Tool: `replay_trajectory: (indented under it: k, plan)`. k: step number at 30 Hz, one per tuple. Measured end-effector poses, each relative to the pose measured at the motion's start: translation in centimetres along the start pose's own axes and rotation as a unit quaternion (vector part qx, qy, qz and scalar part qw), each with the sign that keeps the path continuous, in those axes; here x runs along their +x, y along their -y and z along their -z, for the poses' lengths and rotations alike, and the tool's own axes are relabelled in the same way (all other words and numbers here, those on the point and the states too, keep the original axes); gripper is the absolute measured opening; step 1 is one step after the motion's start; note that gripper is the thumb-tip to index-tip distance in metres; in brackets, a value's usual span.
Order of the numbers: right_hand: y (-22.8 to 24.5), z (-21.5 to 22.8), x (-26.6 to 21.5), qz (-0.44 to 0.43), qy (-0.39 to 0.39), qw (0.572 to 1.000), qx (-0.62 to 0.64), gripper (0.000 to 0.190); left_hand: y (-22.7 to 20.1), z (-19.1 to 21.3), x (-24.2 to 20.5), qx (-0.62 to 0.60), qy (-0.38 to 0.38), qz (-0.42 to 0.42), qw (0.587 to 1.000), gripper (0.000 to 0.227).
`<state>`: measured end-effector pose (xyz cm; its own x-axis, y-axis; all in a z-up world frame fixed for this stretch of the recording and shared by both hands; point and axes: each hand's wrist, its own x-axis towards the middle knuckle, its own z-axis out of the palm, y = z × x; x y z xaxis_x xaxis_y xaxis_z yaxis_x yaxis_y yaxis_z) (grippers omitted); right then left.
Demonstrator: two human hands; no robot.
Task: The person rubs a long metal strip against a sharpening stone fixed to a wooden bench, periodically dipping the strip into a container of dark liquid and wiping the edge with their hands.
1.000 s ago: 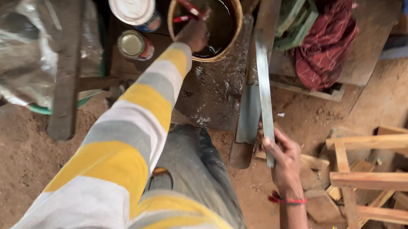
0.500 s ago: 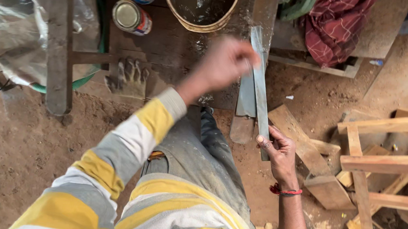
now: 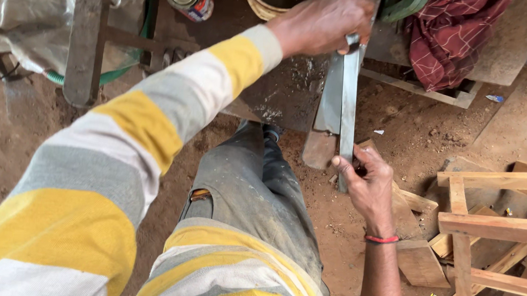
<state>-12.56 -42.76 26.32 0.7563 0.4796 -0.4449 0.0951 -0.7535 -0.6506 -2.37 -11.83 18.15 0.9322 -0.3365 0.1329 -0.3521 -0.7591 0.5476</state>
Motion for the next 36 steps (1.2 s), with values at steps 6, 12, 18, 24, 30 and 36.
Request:
replay_trajectory:
  k: [6,12,18,24,30,36]
  plan:
    - [2.4,0.2,1.4,0.037,-0.026,0.997,-0.067,0.05,-1.5,2.1,0.0,-0.005,-0.034,-0.004,0.999,0.027]
    - [3.9,-0.4,1.1,0.124,-0.107,0.97,-0.18,0.064,-1.3,2.8,0.8,-0.01,0.003,0.003,1.0,0.02]
    - [4.1,-1.2,0.9,0.106,-0.128,0.973,-0.162,0.066,-0.9,2.2,0.4,0.015,-0.021,-0.025,0.999,0.01]
    - [4.6,-1.4,1.2,0.085,-0.116,0.974,-0.175,0.066,-0.6,2.3,0.7,-0.006,-0.021,-0.035,0.999,0.01]
    - [4.4,-1.8,1.3,0.087,-0.13,0.972,-0.176,0.065,-0.3,2.3,1.2,-0.003,0.045,-0.024,0.999,0.01]
    - [4.2,-1.4,1.5,0.104,-0.115,0.977,-0.144,0.069,0.6,0.2,0.5,-0.075,-0.036,-0.02,0.996,0.001]
